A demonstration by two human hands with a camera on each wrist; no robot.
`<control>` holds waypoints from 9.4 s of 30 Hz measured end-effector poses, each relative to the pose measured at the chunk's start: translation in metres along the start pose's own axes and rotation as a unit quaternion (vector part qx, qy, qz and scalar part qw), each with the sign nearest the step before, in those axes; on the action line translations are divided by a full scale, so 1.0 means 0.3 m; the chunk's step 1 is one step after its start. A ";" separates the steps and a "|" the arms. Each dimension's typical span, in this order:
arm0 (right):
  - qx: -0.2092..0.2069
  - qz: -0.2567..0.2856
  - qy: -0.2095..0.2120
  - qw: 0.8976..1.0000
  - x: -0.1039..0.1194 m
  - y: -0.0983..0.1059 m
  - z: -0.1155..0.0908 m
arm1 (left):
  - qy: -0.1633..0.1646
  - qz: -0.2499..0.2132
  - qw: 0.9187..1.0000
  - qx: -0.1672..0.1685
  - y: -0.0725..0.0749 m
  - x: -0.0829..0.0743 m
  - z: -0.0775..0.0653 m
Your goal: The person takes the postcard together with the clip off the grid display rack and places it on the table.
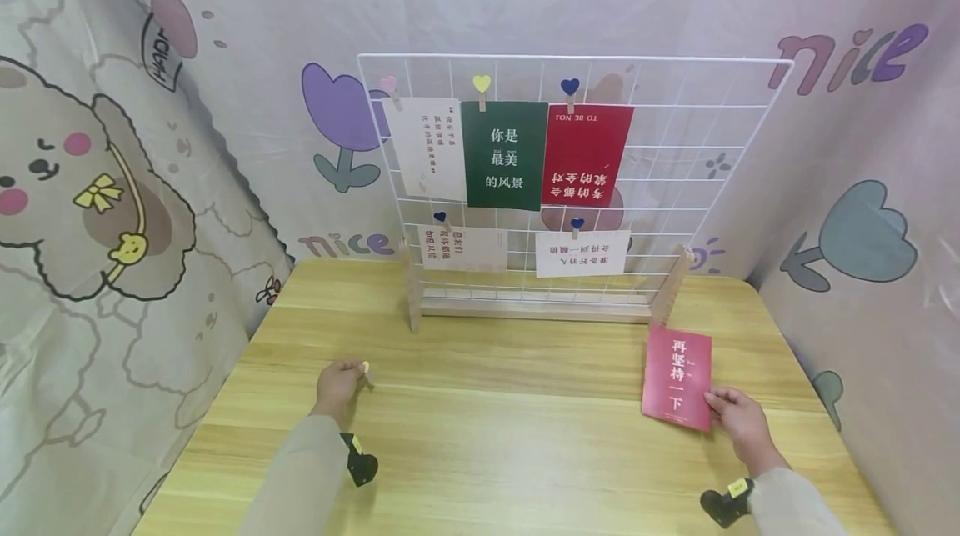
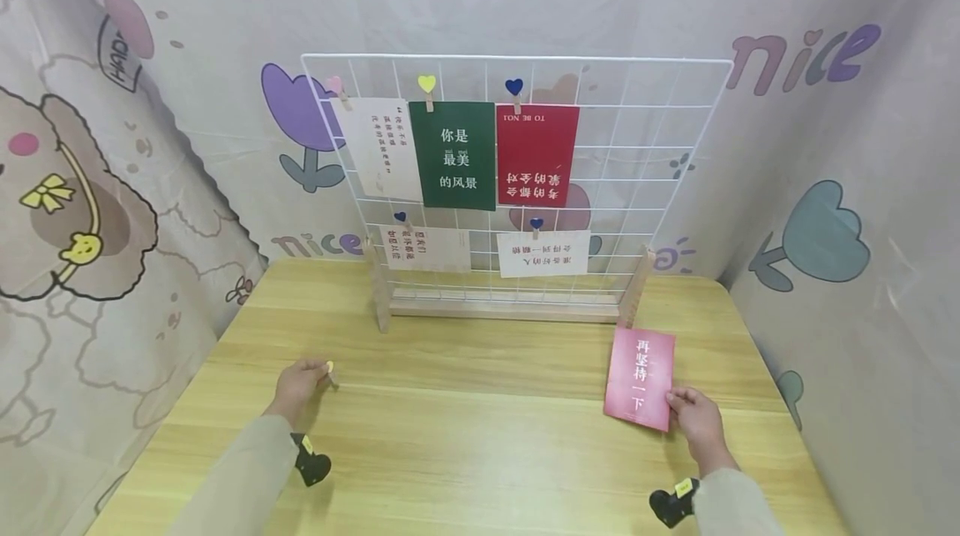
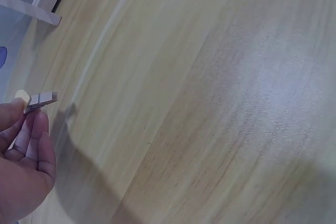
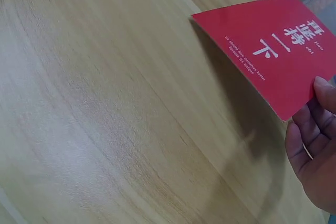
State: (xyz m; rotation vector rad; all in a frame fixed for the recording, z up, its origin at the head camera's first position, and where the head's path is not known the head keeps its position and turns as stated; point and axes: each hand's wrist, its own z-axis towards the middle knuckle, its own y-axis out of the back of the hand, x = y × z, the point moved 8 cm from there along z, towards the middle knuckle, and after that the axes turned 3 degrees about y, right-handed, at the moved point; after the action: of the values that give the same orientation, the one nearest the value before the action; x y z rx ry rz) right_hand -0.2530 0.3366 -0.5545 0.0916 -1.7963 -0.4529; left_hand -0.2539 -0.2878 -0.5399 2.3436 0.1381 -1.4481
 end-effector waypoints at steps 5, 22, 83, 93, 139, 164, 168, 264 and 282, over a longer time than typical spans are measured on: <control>0.028 -0.036 -0.022 0.999 0.017 -0.008 -0.008 | 0.019 -0.042 0.999 0.009 -0.007 0.007 0.003; 0.070 -0.090 -0.012 0.993 0.008 -0.005 0.004 | -0.015 0.054 0.998 0.014 -0.021 0.037 0.069; 0.019 -0.202 -0.036 0.979 -0.053 0.002 0.012 | -0.021 0.158 0.987 -0.004 -0.012 0.022 0.035; 0.033 -0.156 -0.041 0.986 -0.050 0.003 0.011 | -0.049 0.166 0.985 0.018 0.010 0.020 0.036; 0.017 -0.046 0.068 0.997 0.056 -0.106 0.259 | -0.107 0.005 0.982 0.153 -0.167 -0.354 -0.105; 0.089 0.094 0.160 0.979 0.499 -0.199 0.184 | -0.183 -0.028 0.964 0.193 -0.289 -0.642 -0.222; 0.066 0.045 0.157 0.984 0.619 -0.205 0.077 | -0.187 -0.006 0.962 0.200 -0.310 -0.676 -0.240; 0.006 0.046 0.251 0.967 1.158 -0.245 0.057 | -0.379 0.056 0.914 0.133 -0.550 -1.437 -0.437; 0.007 0.043 0.248 0.968 1.181 -0.260 0.091 | -0.372 0.079 0.913 0.145 -0.566 -1.475 -0.439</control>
State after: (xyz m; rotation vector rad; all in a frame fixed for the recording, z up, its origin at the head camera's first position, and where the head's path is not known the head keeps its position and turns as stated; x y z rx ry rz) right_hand -0.3906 0.1670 -0.2635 0.1241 -1.3042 -0.3197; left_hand -0.3958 -0.0321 -0.1444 1.7663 -0.4876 -2.2700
